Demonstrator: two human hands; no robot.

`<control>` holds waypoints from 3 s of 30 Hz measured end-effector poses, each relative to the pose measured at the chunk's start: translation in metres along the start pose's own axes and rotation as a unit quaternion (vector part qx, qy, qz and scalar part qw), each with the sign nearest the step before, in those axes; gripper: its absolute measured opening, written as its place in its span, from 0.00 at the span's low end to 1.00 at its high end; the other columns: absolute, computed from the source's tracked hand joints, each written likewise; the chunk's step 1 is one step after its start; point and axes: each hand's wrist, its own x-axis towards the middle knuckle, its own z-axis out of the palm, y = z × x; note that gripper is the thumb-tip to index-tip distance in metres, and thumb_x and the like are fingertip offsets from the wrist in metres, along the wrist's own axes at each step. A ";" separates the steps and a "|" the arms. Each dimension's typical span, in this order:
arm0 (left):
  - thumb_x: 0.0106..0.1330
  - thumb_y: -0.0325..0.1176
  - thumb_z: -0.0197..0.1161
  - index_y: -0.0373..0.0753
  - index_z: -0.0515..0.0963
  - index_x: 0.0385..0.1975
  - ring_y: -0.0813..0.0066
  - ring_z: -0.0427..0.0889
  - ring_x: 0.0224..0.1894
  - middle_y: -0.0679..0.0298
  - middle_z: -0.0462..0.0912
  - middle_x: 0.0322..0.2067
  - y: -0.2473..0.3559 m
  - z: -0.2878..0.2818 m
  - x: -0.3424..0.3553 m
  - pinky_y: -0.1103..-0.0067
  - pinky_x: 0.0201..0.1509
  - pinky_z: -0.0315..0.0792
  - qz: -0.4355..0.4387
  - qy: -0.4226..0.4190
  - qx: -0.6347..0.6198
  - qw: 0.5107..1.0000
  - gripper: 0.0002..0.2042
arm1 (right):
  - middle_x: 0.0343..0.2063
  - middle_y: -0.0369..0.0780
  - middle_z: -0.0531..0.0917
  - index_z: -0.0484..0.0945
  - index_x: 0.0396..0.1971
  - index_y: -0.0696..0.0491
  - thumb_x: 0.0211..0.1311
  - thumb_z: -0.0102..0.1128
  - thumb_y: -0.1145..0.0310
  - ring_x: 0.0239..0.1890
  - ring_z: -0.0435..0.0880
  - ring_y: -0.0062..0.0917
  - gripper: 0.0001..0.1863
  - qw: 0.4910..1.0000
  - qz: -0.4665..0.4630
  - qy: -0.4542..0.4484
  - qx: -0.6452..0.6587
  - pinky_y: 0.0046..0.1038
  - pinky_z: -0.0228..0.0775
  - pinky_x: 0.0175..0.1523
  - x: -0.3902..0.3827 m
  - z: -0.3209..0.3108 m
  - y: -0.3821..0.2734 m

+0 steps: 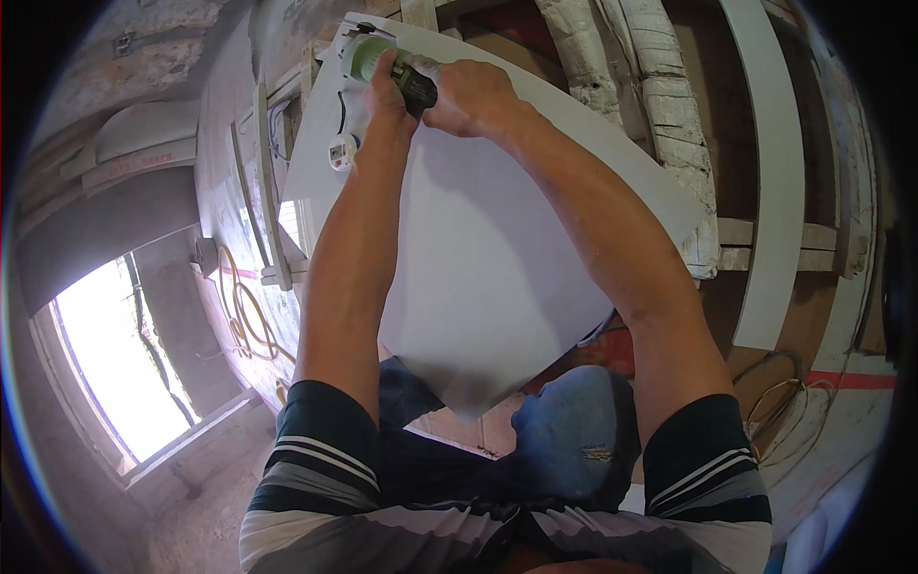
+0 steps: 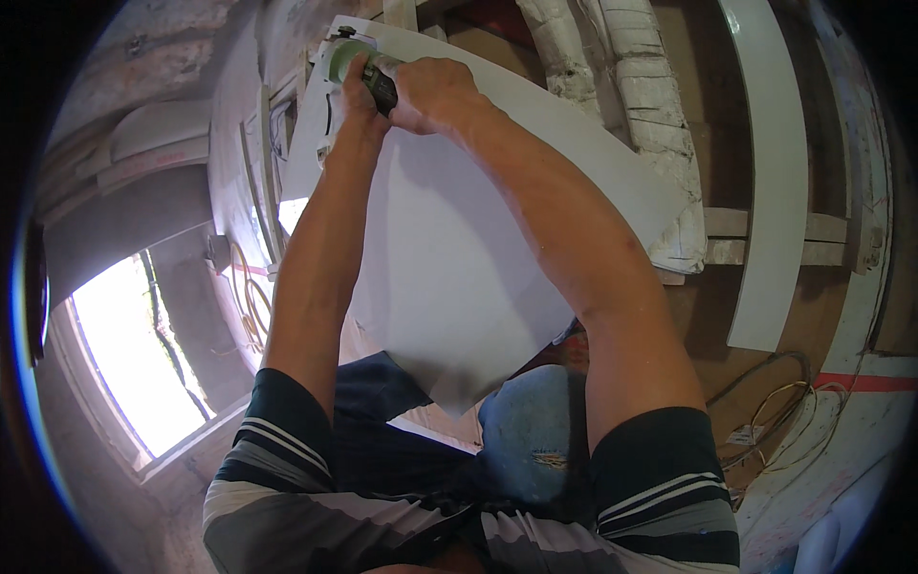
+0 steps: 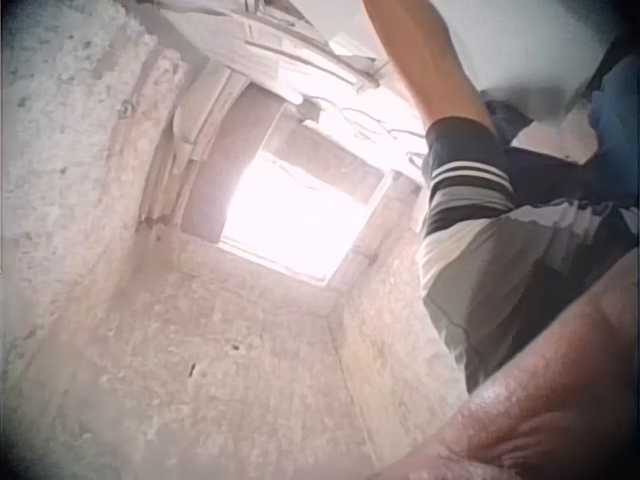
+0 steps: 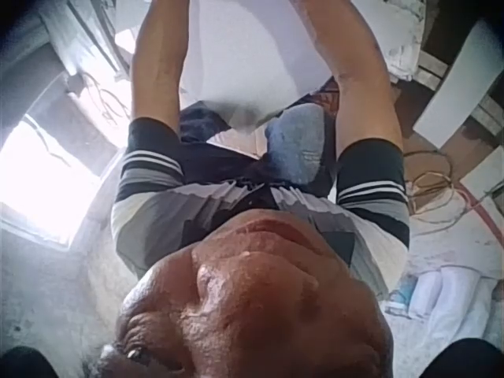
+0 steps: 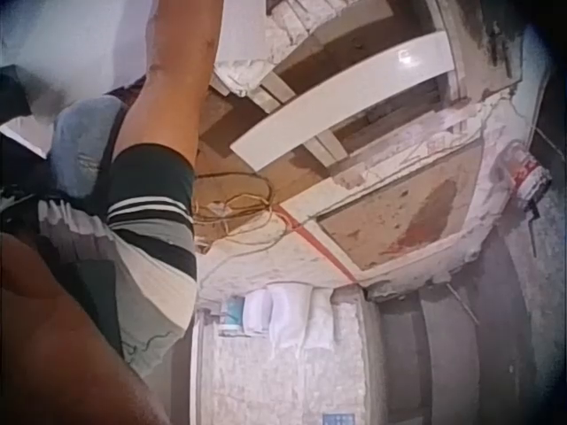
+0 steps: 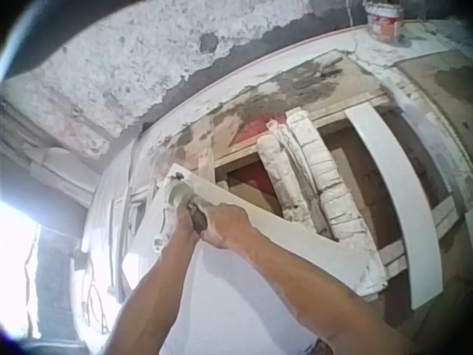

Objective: Measuring and cutting a white tile using a tape measure, pencil, and angle grinder.

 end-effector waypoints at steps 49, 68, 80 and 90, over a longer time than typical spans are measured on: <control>0.56 0.37 0.65 0.33 0.71 0.43 0.64 0.81 0.32 0.59 0.79 0.33 -0.024 0.029 -0.064 0.70 0.37 0.79 -0.006 0.014 0.029 0.999 0.19 | 0.32 0.45 0.83 0.80 0.37 0.54 0.43 0.59 0.62 0.37 0.83 0.37 0.18 1.000 0.010 -0.029 -0.003 0.36 0.75 0.42 -0.060 -0.021 0.018; 0.57 0.36 0.64 0.33 0.71 0.43 0.64 0.81 0.32 0.58 0.78 0.33 -0.034 0.037 -0.084 0.70 0.37 0.79 -0.006 0.011 0.034 0.999 0.18 | 0.28 0.47 0.83 0.81 0.28 0.60 0.40 0.62 0.56 0.34 0.83 0.38 0.21 1.000 -0.005 0.005 0.010 0.36 0.75 0.40 -0.079 -0.021 0.028; 0.58 0.36 0.63 0.33 0.71 0.44 0.64 0.81 0.34 0.58 0.79 0.34 -0.039 0.042 -0.094 0.70 0.39 0.78 -0.016 -0.008 0.025 1.000 0.18 | 0.28 0.47 0.83 0.80 0.28 0.60 0.40 0.62 0.57 0.34 0.82 0.38 0.20 1.000 0.002 0.010 0.021 0.36 0.74 0.41 -0.091 -0.024 0.033; 0.61 0.43 0.58 0.38 0.74 0.37 0.65 0.82 0.32 0.60 0.81 0.31 -0.045 0.048 -0.103 0.70 0.38 0.78 -0.016 0.002 0.041 0.999 0.14 | 0.29 0.47 0.83 0.81 0.30 0.59 0.41 0.63 0.54 0.35 0.83 0.38 0.22 1.000 0.001 0.012 0.014 0.36 0.75 0.41 -0.098 -0.022 0.037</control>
